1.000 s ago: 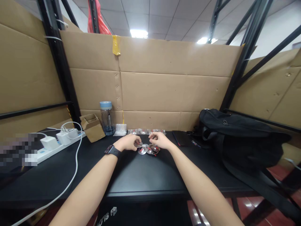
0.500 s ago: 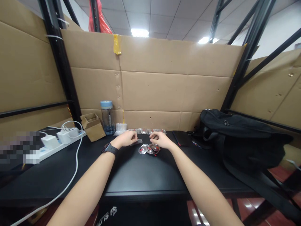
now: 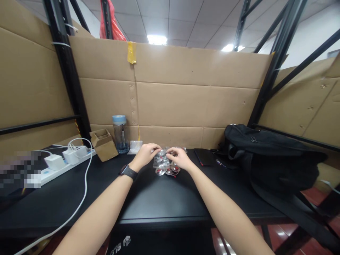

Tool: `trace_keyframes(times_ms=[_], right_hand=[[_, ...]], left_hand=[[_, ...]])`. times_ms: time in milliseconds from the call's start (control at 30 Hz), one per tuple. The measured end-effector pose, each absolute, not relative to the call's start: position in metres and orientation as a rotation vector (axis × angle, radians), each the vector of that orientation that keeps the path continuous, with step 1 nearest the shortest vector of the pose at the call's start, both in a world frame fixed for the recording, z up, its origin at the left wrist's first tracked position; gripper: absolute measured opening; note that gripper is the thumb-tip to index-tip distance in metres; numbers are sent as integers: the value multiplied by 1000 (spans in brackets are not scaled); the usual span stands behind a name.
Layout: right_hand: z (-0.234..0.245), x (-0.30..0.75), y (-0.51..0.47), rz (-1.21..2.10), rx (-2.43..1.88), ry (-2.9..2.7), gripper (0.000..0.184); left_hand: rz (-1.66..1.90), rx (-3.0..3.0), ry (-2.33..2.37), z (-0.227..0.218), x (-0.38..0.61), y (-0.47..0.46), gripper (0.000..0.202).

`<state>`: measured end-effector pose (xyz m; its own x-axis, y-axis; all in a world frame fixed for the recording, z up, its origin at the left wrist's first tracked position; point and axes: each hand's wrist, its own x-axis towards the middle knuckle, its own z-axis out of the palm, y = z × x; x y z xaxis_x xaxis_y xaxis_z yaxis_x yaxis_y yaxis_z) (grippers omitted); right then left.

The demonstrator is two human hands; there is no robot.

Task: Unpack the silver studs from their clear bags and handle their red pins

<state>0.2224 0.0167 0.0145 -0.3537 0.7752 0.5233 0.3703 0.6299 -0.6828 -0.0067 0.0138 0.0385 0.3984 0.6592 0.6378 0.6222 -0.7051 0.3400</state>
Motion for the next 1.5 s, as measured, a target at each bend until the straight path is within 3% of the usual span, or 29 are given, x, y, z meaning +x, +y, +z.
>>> trace_keyframes(times_ms=[267, 433, 600, 733, 867, 967, 1100, 1267, 1433, 1500], right_hand=[[14, 224, 21, 620, -917, -1803, 24], [14, 225, 24, 636, -918, -1669, 29], [18, 224, 22, 659, -847, -1562, 29], [19, 222, 19, 693, -798, -1580, 42], [20, 220, 15, 826, -767, -1510, 39], [21, 221, 15, 853, -741, -1492, 36], [17, 224, 20, 757, -775, -1584, 20], [10, 226, 27, 684, -857, -1651, 28], [13, 225, 25, 747, -822, -1641, 36], [13, 226, 25, 790, -806, -1648, 38]], left_hand=[[1373, 2396, 1120, 35, 7, 6, 25], [1295, 2208, 965, 21, 6, 16, 54], [1350, 2070, 970, 18, 5, 20, 40], [1438, 1895, 882, 21, 8, 22, 45], [1431, 1803, 855, 18, 10, 26, 39], [1525, 1937, 956, 19, 8, 24, 29], [1531, 2521, 1108, 33, 8, 5, 19], [1278, 3023, 1237, 45, 20, -20, 68], [1211, 3153, 1316, 34, 28, -16, 35], [1161, 3166, 1229, 29, 29, -9, 31]])
